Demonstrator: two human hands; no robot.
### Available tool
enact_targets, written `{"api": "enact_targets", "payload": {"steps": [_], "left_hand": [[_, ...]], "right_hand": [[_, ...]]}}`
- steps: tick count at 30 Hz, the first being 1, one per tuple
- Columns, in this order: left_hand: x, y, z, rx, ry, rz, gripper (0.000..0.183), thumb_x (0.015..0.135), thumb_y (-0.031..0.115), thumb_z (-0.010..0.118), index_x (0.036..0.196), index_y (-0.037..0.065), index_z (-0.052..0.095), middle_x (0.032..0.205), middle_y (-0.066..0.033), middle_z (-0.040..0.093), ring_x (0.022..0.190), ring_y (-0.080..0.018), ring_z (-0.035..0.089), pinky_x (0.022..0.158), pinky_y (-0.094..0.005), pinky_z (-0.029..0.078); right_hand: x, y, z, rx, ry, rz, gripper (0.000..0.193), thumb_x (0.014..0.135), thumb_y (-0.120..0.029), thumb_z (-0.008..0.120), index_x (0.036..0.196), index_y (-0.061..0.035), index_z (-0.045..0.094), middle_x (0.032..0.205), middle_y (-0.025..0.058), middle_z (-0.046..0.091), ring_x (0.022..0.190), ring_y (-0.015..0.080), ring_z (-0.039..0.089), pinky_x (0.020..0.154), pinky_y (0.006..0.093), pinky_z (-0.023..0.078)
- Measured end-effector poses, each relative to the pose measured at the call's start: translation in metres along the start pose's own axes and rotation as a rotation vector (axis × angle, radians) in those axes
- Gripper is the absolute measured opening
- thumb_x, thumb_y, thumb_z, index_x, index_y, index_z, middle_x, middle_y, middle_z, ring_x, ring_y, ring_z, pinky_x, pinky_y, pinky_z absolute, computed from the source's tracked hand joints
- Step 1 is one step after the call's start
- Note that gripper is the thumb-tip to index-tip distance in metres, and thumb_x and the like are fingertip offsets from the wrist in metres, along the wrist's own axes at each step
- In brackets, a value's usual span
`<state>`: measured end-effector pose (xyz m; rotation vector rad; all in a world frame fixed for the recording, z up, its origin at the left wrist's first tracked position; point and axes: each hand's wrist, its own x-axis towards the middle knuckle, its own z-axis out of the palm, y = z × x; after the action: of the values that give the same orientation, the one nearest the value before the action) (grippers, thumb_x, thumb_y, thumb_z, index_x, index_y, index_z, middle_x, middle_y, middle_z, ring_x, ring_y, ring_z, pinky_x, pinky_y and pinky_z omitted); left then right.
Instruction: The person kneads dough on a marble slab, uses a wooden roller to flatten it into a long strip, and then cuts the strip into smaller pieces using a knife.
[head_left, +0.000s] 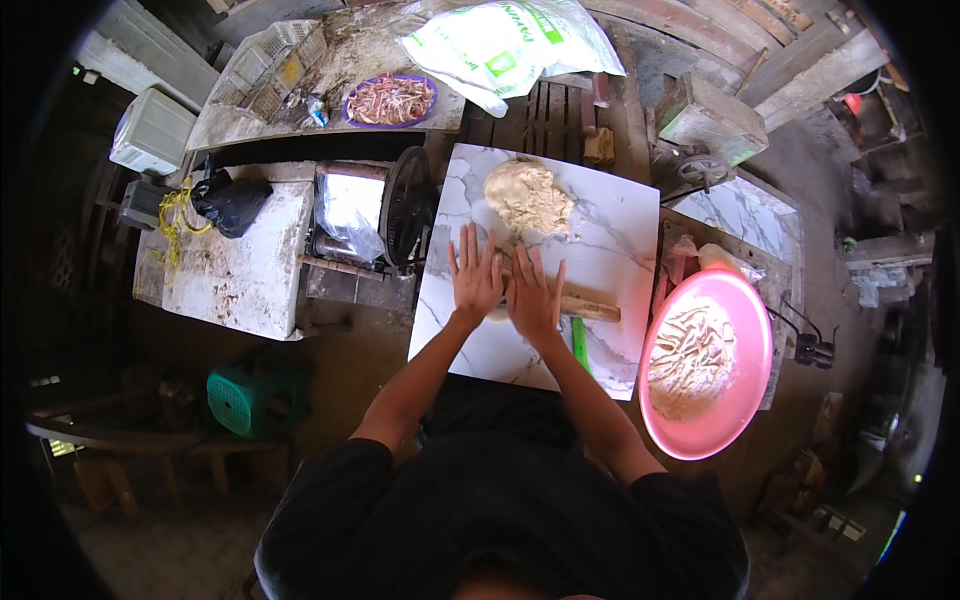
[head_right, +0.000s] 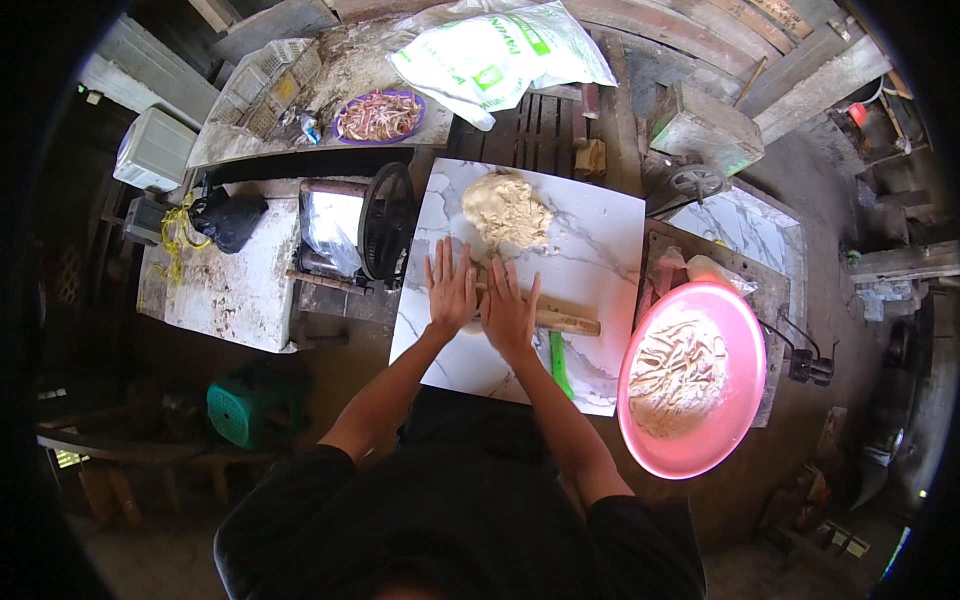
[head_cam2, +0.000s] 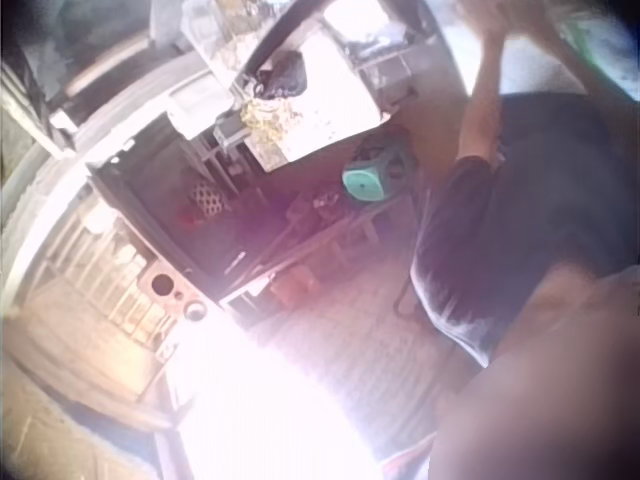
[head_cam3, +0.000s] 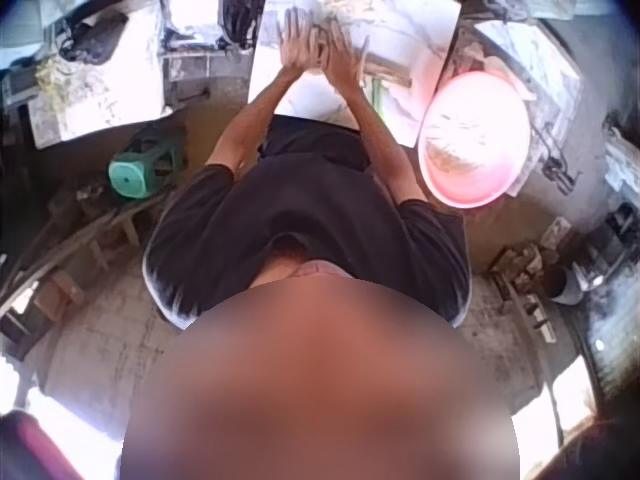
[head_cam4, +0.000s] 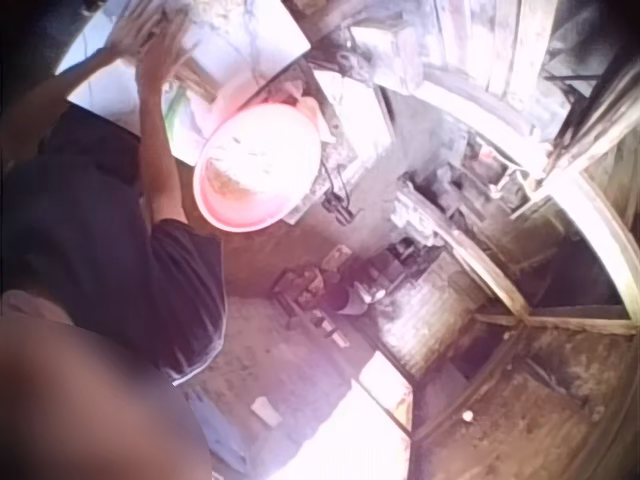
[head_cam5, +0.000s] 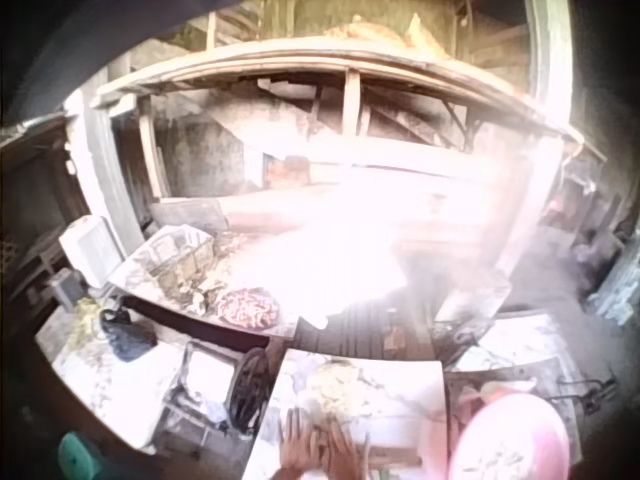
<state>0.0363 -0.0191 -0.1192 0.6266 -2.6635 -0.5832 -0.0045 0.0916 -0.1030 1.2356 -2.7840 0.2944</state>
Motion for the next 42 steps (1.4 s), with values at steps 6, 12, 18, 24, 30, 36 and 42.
{"api": "enact_targets", "payload": {"steps": [6, 12, 18, 24, 30, 36, 42], "left_hand": [[0.026, -0.001, 0.013, -0.030, 0.056, -0.122, 0.048, 0.087, 0.028, 0.029, 0.131, 0.007, 0.024, 0.135, -0.0216, 0.015, 0.127, -0.0336, 0.009, 0.102, -0.0465, 0.003], [-0.022, 0.004, -0.006, 0.111, 0.011, 0.013, 0.046, 0.087, 0.025, 0.030, 0.129, 0.007, 0.028, 0.136, -0.0189, 0.017, 0.127, -0.0307, 0.012, 0.101, -0.0477, 0.004], [0.037, -0.002, 0.012, -0.083, 0.103, -0.144, 0.049, 0.088, 0.028, 0.028, 0.131, 0.006, 0.022, 0.136, -0.0223, 0.013, 0.127, -0.0341, 0.009, 0.101, -0.0473, 0.005], [-0.012, 0.005, 0.003, 0.034, 0.052, -0.064, 0.046, 0.088, 0.027, 0.028, 0.129, 0.006, 0.029, 0.135, -0.0193, 0.019, 0.127, -0.0309, 0.013, 0.101, -0.0470, 0.003], [0.002, 0.009, -0.001, -0.040, 0.016, -0.047, 0.047, 0.088, 0.028, 0.025, 0.130, 0.006, 0.026, 0.136, -0.0198, 0.015, 0.128, -0.0314, 0.009, 0.101, -0.0476, 0.001], [0.032, 0.009, 0.004, 0.006, 0.125, -0.192, 0.048, 0.088, 0.028, 0.026, 0.130, 0.006, 0.024, 0.136, -0.0208, 0.012, 0.128, -0.0329, 0.006, 0.100, -0.0491, 0.000], [-0.022, 0.012, -0.007, 0.032, 0.052, -0.120, 0.046, 0.087, 0.026, 0.029, 0.129, 0.008, 0.028, 0.136, -0.0202, 0.014, 0.127, -0.0331, 0.009, 0.100, -0.0506, 0.000]], "right_hand": [[0.029, 0.007, 0.000, -0.122, 0.008, -0.033, 0.043, 0.085, -0.026, 0.033, 0.124, -0.0079, 0.037, 0.134, 0.0010, 0.028, 0.127, 0.0162, 0.016, 0.100, 0.0542, 0.007], [-0.023, -0.010, -0.002, 0.013, -0.001, -0.004, 0.044, 0.084, -0.026, 0.037, 0.124, -0.0078, 0.037, 0.134, 0.0018, 0.028, 0.126, 0.0170, 0.018, 0.099, 0.0545, 0.007], [0.044, 0.009, 0.006, -0.087, 0.056, 0.001, 0.044, 0.086, -0.027, 0.032, 0.125, -0.0077, 0.036, 0.135, 0.0011, 0.025, 0.127, 0.0157, 0.017, 0.099, 0.0541, 0.005], [-0.004, 0.000, 0.006, 0.038, -0.004, 0.002, 0.045, 0.086, -0.027, 0.032, 0.126, -0.0074, 0.033, 0.135, 0.0030, 0.025, 0.127, 0.0176, 0.017, 0.098, 0.0564, 0.005], [0.005, 0.003, 0.004, 0.026, -0.005, 0.038, 0.046, 0.086, -0.026, 0.031, 0.128, -0.0076, 0.030, 0.136, 0.0030, 0.025, 0.127, 0.0183, 0.018, 0.098, 0.0563, 0.003], [0.041, 0.008, -0.006, 0.001, 0.028, 0.093, 0.047, 0.087, -0.025, 0.029, 0.131, -0.0076, 0.024, 0.137, 0.0050, 0.022, 0.128, 0.0202, 0.014, 0.098, 0.0550, 0.000], [-0.015, -0.009, -0.007, 0.035, -0.035, 0.116, 0.047, 0.086, -0.024, 0.032, 0.130, -0.0099, 0.026, 0.136, 0.0052, 0.023, 0.127, 0.0204, 0.016, 0.098, 0.0555, 0.001]]}}
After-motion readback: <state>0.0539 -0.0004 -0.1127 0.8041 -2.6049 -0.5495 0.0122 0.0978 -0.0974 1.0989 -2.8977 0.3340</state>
